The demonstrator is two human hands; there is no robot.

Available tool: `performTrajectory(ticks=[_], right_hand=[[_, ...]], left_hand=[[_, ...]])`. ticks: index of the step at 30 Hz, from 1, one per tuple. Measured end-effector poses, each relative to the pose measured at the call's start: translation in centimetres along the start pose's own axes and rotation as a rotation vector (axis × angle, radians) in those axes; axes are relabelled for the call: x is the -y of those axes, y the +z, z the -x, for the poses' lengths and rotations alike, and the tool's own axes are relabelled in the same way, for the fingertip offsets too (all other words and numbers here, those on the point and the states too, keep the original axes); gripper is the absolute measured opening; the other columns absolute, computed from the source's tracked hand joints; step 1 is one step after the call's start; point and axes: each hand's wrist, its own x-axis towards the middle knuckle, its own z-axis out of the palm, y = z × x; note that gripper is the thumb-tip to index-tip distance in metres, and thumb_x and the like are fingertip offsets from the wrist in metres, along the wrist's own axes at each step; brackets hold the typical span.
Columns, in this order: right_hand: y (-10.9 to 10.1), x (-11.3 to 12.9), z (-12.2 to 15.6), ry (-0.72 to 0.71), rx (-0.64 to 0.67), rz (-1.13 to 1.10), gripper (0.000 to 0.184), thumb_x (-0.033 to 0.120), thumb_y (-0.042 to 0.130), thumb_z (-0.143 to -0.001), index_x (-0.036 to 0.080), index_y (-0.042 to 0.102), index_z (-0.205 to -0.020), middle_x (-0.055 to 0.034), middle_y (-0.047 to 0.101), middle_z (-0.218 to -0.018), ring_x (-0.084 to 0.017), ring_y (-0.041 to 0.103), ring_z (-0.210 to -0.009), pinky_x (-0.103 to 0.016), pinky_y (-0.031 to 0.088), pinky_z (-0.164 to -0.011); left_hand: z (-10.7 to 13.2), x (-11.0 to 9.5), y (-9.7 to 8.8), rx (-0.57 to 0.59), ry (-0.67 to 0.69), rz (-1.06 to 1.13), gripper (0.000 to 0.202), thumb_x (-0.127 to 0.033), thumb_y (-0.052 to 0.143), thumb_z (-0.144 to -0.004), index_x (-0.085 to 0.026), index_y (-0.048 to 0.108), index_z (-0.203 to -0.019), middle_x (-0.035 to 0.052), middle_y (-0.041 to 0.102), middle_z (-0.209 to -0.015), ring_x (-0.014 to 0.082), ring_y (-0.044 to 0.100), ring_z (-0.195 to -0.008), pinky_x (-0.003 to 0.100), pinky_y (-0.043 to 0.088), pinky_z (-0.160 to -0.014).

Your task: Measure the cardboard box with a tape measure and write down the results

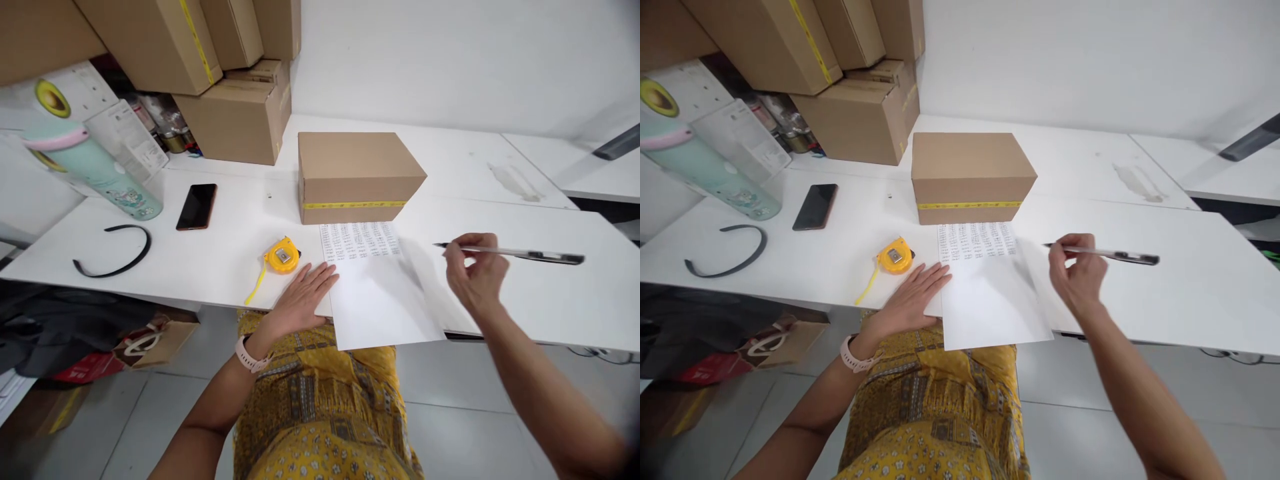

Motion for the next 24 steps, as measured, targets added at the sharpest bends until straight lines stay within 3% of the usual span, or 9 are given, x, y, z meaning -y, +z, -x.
performTrajectory(ticks=[3,6,12,16,24], right_hand=[[3.0,4.3,2.5,0.109,0.232,-0.608,0.027,0.050,0.062,-0.090,0.024,0.060,-0.096,-0.0026,0.068,-0.075,-0.021,0.069,-0.070,-0.038,0.056,-0.070],[6.4,6.6,3.3,0.165,0.425,-0.832,0.038,0.057,0.073,-0.083,0.023,0.063,-0.097,-0.0038,0.071,-0.082,-0.020,0.070,-0.076,-0.040,0.058,-0.079],[10.4,6.7,2.7,0.179,0.488,-0.694,0.028,0.043,0.073,-0.085,0.023,0.055,-0.078,0.0019,0.059,-0.072,-0.015,0.059,-0.066,-0.030,0.048,-0.063],[11.1,6.7,3.0,0.120,0.510,-0.595,0.027,0.039,0.070,-0.085,0.023,0.052,-0.071,0.0042,0.049,-0.061,-0.012,0.042,-0.056,-0.028,0.035,-0.053],[11.4,6.6,3.2,0.065,0.570,-0.607,0.029,0.044,0.070,-0.085,0.023,0.053,-0.073,0.0036,0.048,-0.062,-0.013,0.040,-0.058,-0.029,0.033,-0.055]], left_hand=[[0.0,-0.1,0.0,-0.007,-0.004,0.001,0.088,-0.058,0.059,-0.095,-0.017,0.020,-0.162,0.0147,0.028,-0.171,0.0270,0.018,-0.161,0.052,0.012,-0.132],[-0.1,-0.1,0.0,-0.009,-0.008,0.001,0.088,-0.063,0.056,-0.095,-0.016,0.021,-0.162,0.0149,0.030,-0.170,0.0271,0.018,-0.161,0.052,0.013,-0.132],[-0.1,-0.2,0.2,-0.014,-0.021,0.016,0.087,-0.066,0.052,-0.097,-0.018,0.022,-0.162,0.0137,0.029,-0.171,0.0264,0.017,-0.161,0.052,0.013,-0.131],[-0.1,-0.3,0.1,-0.016,-0.010,0.021,0.087,-0.067,0.052,-0.096,-0.016,0.024,-0.161,0.0140,0.029,-0.171,0.0279,0.018,-0.161,0.052,0.014,-0.131],[0.0,-0.4,0.0,-0.040,-0.014,0.030,0.090,-0.070,0.051,-0.096,-0.019,0.019,-0.163,0.0139,0.029,-0.171,0.0277,0.018,-0.161,0.053,0.014,-0.131]])
